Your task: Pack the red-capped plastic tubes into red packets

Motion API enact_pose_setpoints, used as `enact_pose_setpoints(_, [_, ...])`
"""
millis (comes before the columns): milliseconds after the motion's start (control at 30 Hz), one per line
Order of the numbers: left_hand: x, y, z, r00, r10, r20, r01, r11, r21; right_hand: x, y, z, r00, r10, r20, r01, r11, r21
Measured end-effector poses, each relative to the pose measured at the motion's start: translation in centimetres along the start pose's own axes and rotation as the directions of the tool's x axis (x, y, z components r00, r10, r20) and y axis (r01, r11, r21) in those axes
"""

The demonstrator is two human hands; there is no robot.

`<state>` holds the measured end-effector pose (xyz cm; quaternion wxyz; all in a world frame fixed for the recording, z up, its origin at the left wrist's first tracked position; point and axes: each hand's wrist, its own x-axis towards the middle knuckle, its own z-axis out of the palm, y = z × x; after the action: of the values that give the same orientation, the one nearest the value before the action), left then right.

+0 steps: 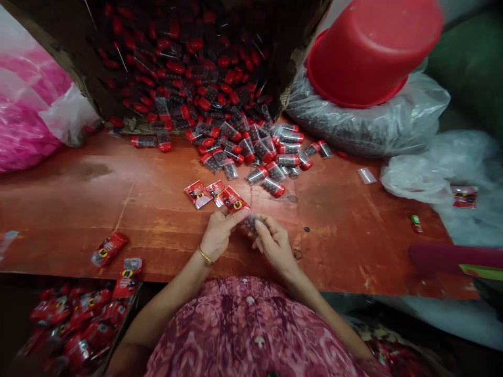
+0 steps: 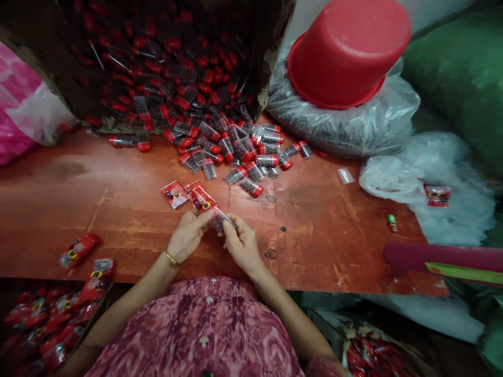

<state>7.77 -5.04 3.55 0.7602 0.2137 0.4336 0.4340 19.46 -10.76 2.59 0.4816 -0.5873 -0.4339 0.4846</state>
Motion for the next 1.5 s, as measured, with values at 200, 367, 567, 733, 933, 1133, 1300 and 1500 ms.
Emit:
enact_pose_setpoints(200, [-0.7, -1.1, 0.6, 0.997, 0.07, -0.039, -0.074, 0.993, -0.09, -0.6, 0.5, 1.4, 0.992, -0.02, -0.127, 0.027, 0.998, 0.053])
enact_pose_setpoints(367, [-0.7, -1.2, 0.6, 0.995, 0.089, -0.048, -0.09, 0.996, -0.011, -0.6, 0.9, 0.9, 0.993, -0.089, -0.08, 0.079, 0.99, -0.121])
enact_pose_setpoints(567, [-0.2, -1.1, 0.6, 0.994, 0.11, 0.004, -0.11, 0.994, 0.026, 0.2, 0.2, 1.6, 0.987, -0.108, -0.118, 0.096, 0.991, -0.096])
enact_pose_setpoints(733, [-0.5, -0.7, 0.6, 0.991, 0.131, 0.005, -0.131, 0.991, 0.011, 0.3, -0.3, 1.8, 0.999, -0.008, -0.04, 0.012, 0.996, 0.09])
enact_pose_setpoints(933, [-0.7, -0.8, 0.6, 0.996, 0.07, 0.048, -0.069, 0.997, -0.026, 1.2, -0.5, 1.0, 1.0, 0.026, 0.006, -0.026, 0.988, 0.151])
enact_pose_setpoints(1133, [-0.9, -0.9, -0.5, 0.999, -0.049, 0.002, 0.049, 0.993, -0.108, 3.9, 0.6, 2.2, 0.993, -0.106, -0.042, 0.104, 0.993, -0.055])
enact_pose_setpoints(1300, [-0.3, 2.8, -4.9, 0.914, 0.21, -0.348, -0.292, 0.935, -0.202, 6.4, 0.8, 0.1, 0.912, -0.41, -0.01, 0.297, 0.676, -0.674])
enact_pose_setpoints(1500, [0.4, 5.3, -9.0, 0.736, 0.348, -0.581, -0.507, 0.852, -0.131, 8.2, 2.9, -4.8, 0.892, -0.452, 0.015, 0.173, 0.311, -0.934])
